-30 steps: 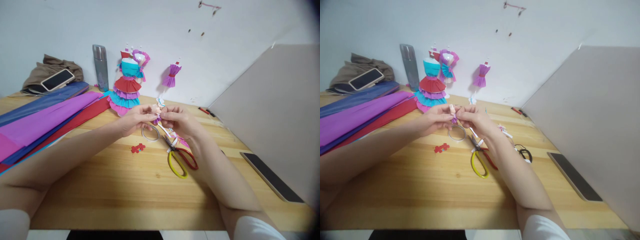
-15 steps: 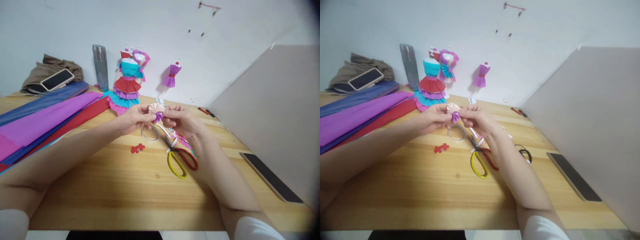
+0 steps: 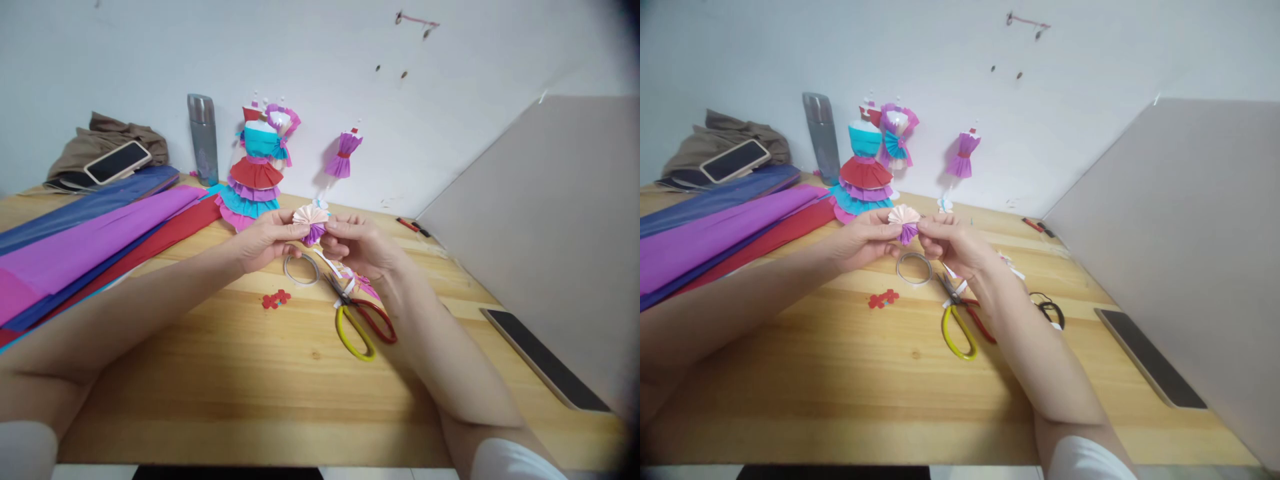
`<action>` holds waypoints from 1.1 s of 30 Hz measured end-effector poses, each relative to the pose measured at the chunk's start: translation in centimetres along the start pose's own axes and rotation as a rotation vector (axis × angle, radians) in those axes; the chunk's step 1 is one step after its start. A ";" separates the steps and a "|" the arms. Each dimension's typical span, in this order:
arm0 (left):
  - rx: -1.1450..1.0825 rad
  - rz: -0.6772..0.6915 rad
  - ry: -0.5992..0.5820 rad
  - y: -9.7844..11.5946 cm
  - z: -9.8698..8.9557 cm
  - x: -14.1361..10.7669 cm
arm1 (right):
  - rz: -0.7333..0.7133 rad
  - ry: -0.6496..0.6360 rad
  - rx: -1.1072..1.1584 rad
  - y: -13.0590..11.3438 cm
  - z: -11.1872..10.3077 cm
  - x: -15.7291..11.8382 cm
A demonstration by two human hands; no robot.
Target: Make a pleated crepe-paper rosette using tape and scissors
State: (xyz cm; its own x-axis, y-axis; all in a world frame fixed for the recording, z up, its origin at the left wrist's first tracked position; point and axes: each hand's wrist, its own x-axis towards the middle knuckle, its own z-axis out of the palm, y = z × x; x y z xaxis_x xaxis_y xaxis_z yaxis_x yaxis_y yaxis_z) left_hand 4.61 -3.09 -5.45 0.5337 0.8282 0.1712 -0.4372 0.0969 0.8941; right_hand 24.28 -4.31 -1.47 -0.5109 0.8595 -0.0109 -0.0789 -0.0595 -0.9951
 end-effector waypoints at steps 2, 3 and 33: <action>0.015 0.002 0.002 0.0 -0.1 0.0 | 0.000 0.000 0.013 0.1 0.0 0.0; 0.021 0.003 0.003 0.0 -0.1 0.0 | 0.001 0.000 0.015 0.2 0.0 0.1; 0.348 0.161 0.100 0.5 0.3 0.3 | -0.065 0.122 -0.135 -0.1 0.1 0.1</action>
State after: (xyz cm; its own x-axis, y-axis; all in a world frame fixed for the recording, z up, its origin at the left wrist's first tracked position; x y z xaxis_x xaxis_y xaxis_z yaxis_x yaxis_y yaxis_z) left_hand 4.73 -2.94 -4.81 0.3979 0.8687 0.2949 -0.2287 -0.2174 0.9489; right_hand 24.11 -4.28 -1.35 -0.4003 0.9150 0.0505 0.0112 0.0600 -0.9981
